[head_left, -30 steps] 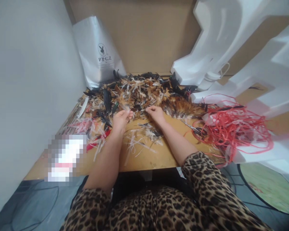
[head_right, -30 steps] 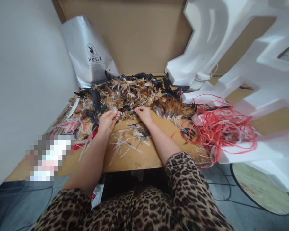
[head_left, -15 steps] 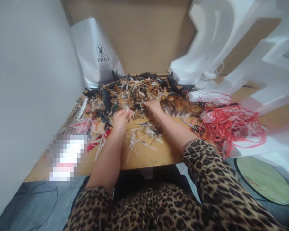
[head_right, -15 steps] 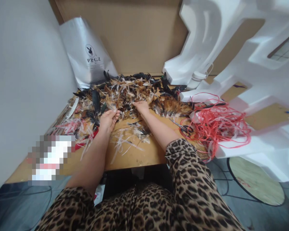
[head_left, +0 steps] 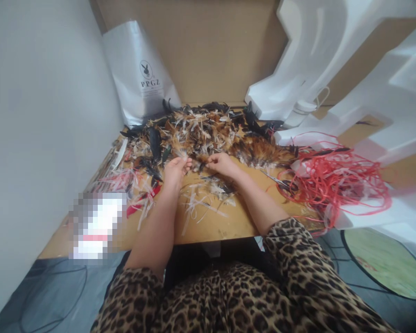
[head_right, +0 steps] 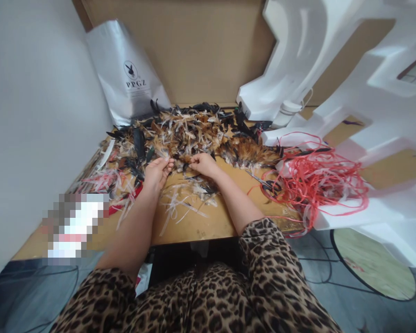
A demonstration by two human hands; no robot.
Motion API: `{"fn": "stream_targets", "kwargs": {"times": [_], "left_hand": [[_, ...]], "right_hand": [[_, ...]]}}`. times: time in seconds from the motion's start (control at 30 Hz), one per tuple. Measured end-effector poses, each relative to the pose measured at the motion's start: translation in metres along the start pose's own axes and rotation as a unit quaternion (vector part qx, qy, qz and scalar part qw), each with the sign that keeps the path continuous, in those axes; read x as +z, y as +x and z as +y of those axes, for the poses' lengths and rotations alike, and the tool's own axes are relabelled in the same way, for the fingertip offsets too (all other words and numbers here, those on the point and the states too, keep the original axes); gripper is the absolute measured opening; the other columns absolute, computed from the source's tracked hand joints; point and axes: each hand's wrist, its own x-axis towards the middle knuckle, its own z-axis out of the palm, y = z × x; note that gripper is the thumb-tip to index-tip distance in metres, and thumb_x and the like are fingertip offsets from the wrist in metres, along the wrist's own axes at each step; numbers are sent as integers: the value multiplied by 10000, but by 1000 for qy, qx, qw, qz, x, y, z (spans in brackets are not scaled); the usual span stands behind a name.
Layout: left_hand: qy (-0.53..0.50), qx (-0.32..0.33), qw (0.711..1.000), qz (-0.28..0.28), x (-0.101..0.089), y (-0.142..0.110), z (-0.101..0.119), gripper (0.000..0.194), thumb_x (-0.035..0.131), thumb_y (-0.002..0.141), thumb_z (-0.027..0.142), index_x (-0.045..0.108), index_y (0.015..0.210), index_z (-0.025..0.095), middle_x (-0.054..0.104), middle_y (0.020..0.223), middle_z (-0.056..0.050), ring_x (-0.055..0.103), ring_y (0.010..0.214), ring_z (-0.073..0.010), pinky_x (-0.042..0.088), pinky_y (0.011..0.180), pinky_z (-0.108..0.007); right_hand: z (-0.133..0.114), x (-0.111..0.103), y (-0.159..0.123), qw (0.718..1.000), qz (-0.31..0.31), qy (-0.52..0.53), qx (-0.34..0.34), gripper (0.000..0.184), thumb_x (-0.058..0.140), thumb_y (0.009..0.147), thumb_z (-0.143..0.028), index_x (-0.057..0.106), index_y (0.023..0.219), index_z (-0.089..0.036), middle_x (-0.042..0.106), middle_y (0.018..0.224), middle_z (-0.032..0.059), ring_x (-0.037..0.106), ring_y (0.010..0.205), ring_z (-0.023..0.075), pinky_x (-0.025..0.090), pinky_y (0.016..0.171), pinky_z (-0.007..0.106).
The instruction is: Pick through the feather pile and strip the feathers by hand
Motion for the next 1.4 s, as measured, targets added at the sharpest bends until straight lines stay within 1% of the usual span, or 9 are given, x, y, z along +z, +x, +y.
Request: {"fn": "stream_targets", "kwargs": {"times": [0.13,0.23,0.33,0.57,0.8,0.93,1.07,1.2,1.4], "left_hand": [[4,-2,1000,-1,-1,1,-2,157,727,632,192,627,701,92,675,679,-47,582,535,-47,421,494,-137],[11,2,1000,-7,-2,1,-3,179,737,627,207,635,716,91,677,690,-52,586,544,-49,423,494,-135],[14,1,1000,-4,-2,2,-4,186,744,623,217,636,707,91,677,690,-54,588,544,-50,423,488,-132],[13,1,1000,2,-1,3,-5,182,748,622,217,627,678,94,675,684,-53,585,533,-49,426,482,-133],[16,5,1000,-8,-1,1,-5,184,751,613,221,630,676,97,675,680,-50,582,532,-49,428,487,-135],[22,4,1000,-11,-1,1,-4,168,740,625,213,631,681,98,677,687,-51,583,536,-48,430,495,-137],[25,-2,1000,-14,0,-1,-3,162,732,637,213,626,679,98,676,687,-51,584,543,-47,430,503,-141],[29,-26,998,-45,2,-5,-3,172,732,643,215,625,705,96,683,720,-62,594,554,-55,433,509,-153],[14,-76,992,-97,5,-10,-1,86,686,684,138,624,724,94,700,805,-82,625,613,-70,447,530,-149]], "right_hand": [[14,-4,0,993,113,-32,21,259,533,672,-189,680,884,-158,630,720,8,521,625,117,404,634,243],[18,-6,0,979,202,-37,1,255,510,703,-199,681,888,-161,652,806,36,550,680,139,435,705,279],[15,-6,-1,974,223,-32,-20,196,545,716,-235,681,838,-164,647,804,37,549,686,144,441,711,286],[0,-2,0,968,170,-156,-98,185,514,790,-217,684,859,-193,596,838,38,545,787,156,408,735,273],[-26,-13,19,902,40,-394,-170,299,393,876,-221,678,955,-179,578,959,110,476,915,227,330,763,334],[-32,-15,25,890,-6,-429,-156,282,400,861,-191,673,859,-120,577,991,157,472,930,249,326,765,351],[-22,-20,26,940,82,-323,-66,192,476,798,-201,653,762,-138,615,889,123,515,794,206,353,685,318],[-13,-19,22,989,134,5,55,105,589,686,-240,577,621,-158,560,585,10,461,549,107,351,558,248],[-22,2,5,877,84,442,168,321,739,530,-333,469,592,-171,509,512,-48,368,421,46,229,400,183]]}}
